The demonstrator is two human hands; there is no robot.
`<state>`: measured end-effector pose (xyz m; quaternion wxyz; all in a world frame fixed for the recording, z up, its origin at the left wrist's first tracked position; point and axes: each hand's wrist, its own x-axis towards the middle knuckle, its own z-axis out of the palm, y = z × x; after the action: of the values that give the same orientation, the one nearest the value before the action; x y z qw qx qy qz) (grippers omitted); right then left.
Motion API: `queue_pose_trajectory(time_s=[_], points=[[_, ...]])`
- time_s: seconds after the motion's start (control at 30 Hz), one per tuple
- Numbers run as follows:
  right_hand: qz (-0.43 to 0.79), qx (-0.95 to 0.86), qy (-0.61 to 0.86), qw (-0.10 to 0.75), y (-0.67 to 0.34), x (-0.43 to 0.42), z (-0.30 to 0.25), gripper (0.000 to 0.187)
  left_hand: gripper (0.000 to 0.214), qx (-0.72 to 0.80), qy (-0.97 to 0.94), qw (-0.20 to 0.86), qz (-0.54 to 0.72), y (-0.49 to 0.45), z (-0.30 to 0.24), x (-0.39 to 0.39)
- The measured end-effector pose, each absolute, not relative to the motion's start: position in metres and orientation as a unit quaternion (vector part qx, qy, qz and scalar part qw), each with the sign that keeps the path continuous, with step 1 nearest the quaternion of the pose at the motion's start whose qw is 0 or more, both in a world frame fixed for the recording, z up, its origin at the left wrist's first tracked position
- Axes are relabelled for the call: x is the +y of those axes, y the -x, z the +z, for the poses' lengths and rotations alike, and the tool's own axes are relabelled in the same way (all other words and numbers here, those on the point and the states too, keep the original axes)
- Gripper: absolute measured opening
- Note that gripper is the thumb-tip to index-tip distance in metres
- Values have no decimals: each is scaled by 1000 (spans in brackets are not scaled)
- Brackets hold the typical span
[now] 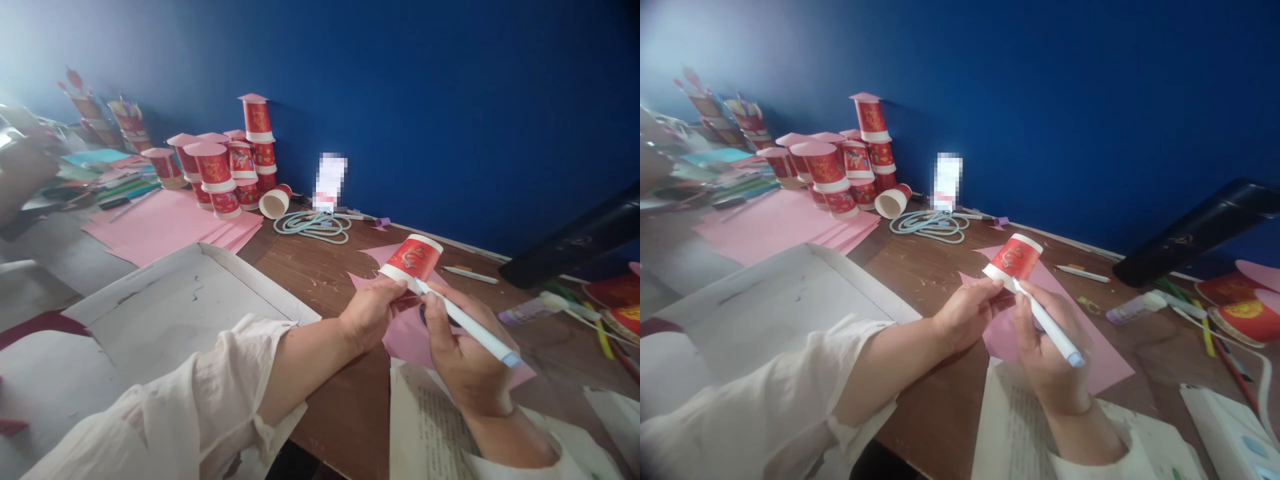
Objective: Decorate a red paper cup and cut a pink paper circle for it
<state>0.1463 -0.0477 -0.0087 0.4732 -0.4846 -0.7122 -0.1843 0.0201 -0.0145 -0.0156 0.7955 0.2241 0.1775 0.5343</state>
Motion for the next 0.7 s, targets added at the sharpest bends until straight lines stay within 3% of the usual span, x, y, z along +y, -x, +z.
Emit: queue_pose_trajectory(time_s=[0.4, 0.7], points=[[-176, -719, 470, 481, -145, -44, -12, 18, 14, 187, -164, 812, 528, -21, -20, -11], [-183, -709, 480, 482, -148, -43, -12, 19, 19, 215, -137, 821, 512, -20, -15, -10]])
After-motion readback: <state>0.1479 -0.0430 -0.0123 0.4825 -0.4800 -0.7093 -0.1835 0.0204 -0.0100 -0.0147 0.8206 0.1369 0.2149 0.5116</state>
